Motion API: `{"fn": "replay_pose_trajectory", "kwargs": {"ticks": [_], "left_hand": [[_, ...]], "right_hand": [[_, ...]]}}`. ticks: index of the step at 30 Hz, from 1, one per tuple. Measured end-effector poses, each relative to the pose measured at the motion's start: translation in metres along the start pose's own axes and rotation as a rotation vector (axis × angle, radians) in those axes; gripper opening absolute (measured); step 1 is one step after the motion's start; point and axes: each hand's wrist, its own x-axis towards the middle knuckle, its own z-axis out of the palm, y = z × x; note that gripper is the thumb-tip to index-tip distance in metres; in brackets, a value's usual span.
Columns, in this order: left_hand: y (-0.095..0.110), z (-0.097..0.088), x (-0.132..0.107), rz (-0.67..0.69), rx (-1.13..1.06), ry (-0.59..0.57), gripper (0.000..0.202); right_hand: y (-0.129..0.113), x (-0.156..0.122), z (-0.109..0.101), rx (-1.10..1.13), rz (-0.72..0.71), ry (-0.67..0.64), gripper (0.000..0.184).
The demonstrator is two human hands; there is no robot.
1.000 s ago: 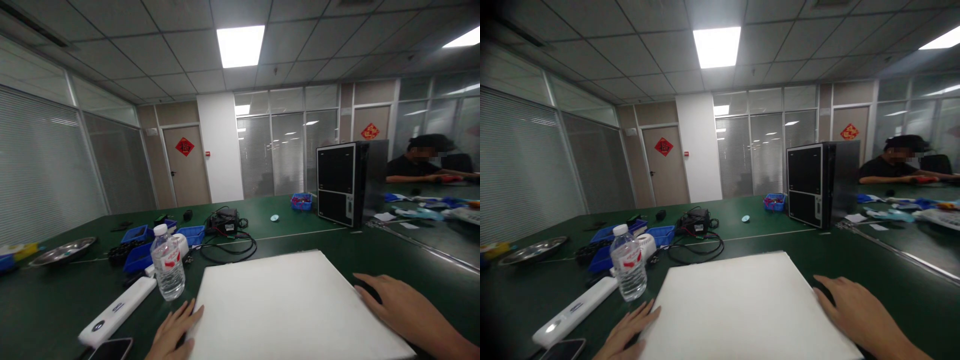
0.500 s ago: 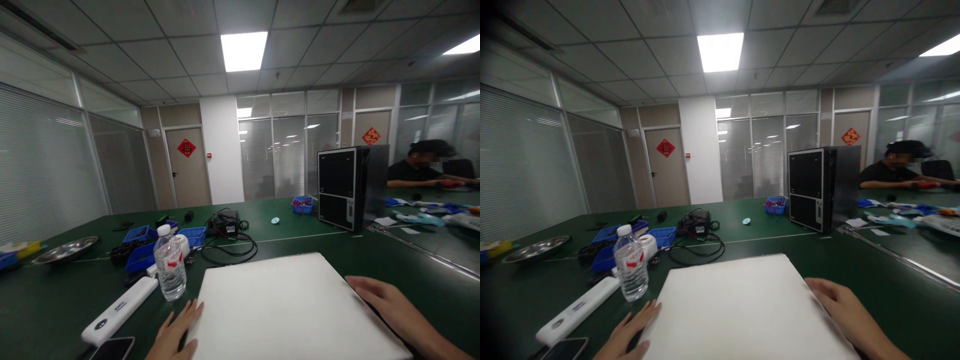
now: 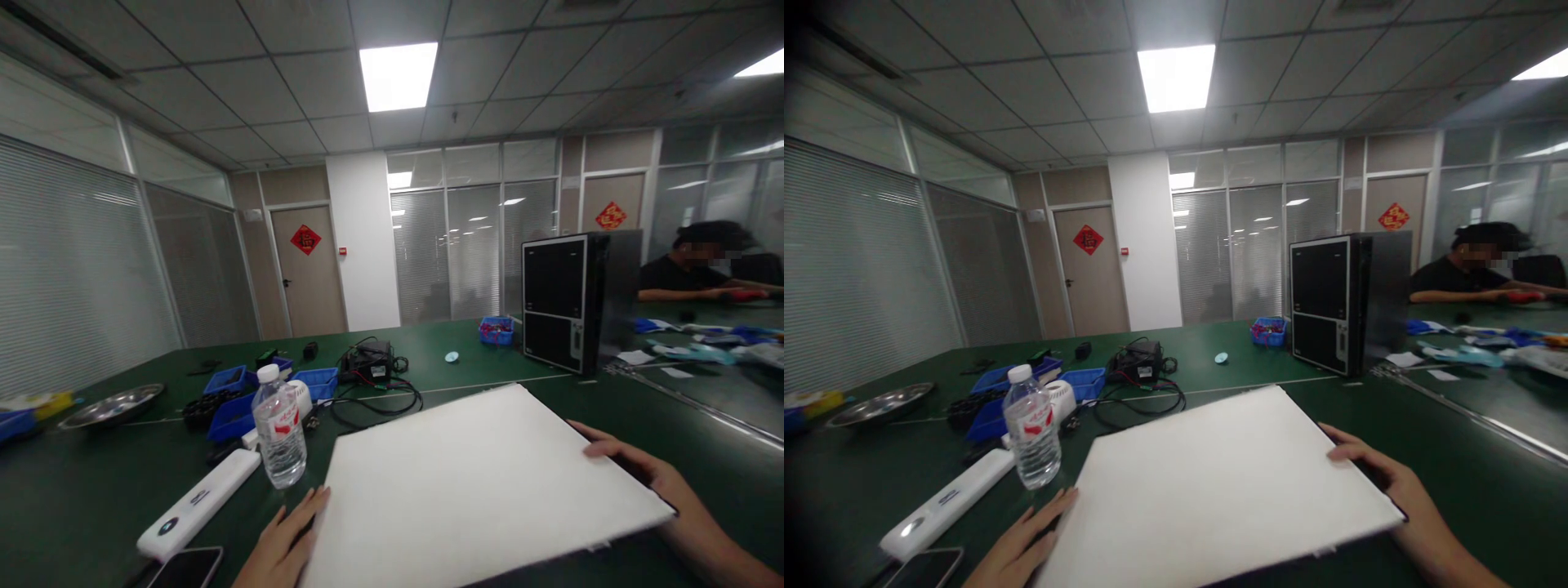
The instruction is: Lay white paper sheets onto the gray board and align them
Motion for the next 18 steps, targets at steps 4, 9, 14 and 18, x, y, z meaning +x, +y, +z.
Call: {"fn": "replay_pose_trajectory", "kwargs": {"ticks": [4, 9, 14, 18], "left_hand": [[0.002, -0.003, 0.003, -0.025, -0.078, -0.001, 0.055], [0.001, -0.002, 0.008, 0.011, -0.050, 0.002, 0.058], [-0.018, 0.009, 0.011, 0.123, -0.011, 0.117, 0.047], [-0.028, 0.011, 0.012, 0.295, 0.125, 0.267, 0.038]], "right_hand": [[0.013, 0.003, -0.005, 0.067, 0.030, -0.007, 0.035], [0.010, 0.002, -0.004, 0.227, 0.140, 0.020, 0.034], [0.012, 0.006, -0.005, 0.250, 0.152, 0.100, 0.030], [0.030, 0.014, -0.013, 0.053, 0.016, 0.098, 0.029]]}}
